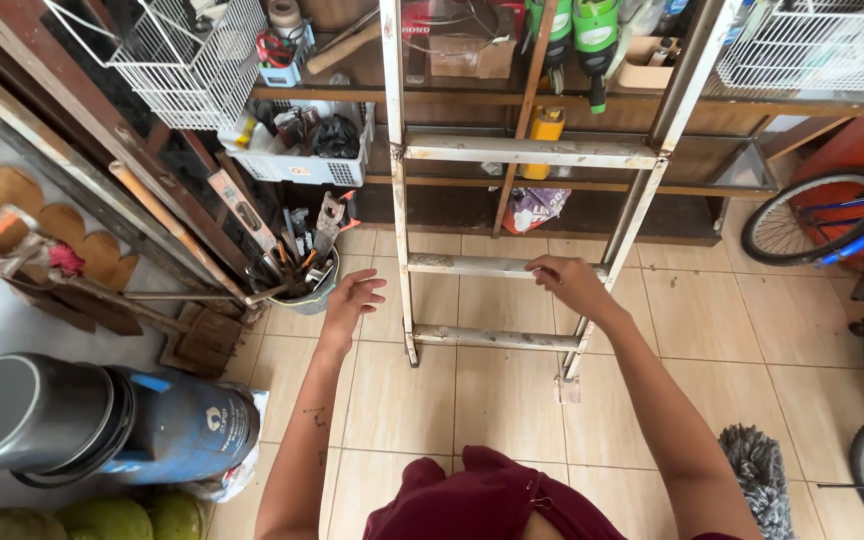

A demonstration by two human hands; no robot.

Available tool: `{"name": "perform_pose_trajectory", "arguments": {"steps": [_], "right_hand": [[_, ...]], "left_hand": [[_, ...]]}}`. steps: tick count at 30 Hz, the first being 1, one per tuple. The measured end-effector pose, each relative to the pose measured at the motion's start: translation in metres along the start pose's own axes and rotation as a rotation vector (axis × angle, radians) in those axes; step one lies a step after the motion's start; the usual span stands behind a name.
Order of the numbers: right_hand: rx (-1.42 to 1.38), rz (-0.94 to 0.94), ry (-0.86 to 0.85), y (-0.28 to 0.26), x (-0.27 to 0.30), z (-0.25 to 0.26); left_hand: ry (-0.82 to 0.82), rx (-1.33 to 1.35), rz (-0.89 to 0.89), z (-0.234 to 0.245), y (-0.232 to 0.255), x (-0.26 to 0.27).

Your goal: Organizing various household tools and items into a basket.

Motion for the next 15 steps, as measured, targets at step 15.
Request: {"name": "perform_pose_trajectory", "arguments": {"steps": [15], "right_hand": [[-0.147, 0.003, -0.017, 0.040, -0.019, -0.003]], "left_hand": [[0.093, 0.049, 0.017, 0.006, -0.025, 0.012]]}}
Point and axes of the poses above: each hand's wrist, its own x-axis away from the middle knuckle, its own z-axis out of the back of the hand, y = z × x, the point moved 3 cm from there along -x, towards the middle knuckle, and after that the axes turned 1 degree about -x, right-handed, at the moved point
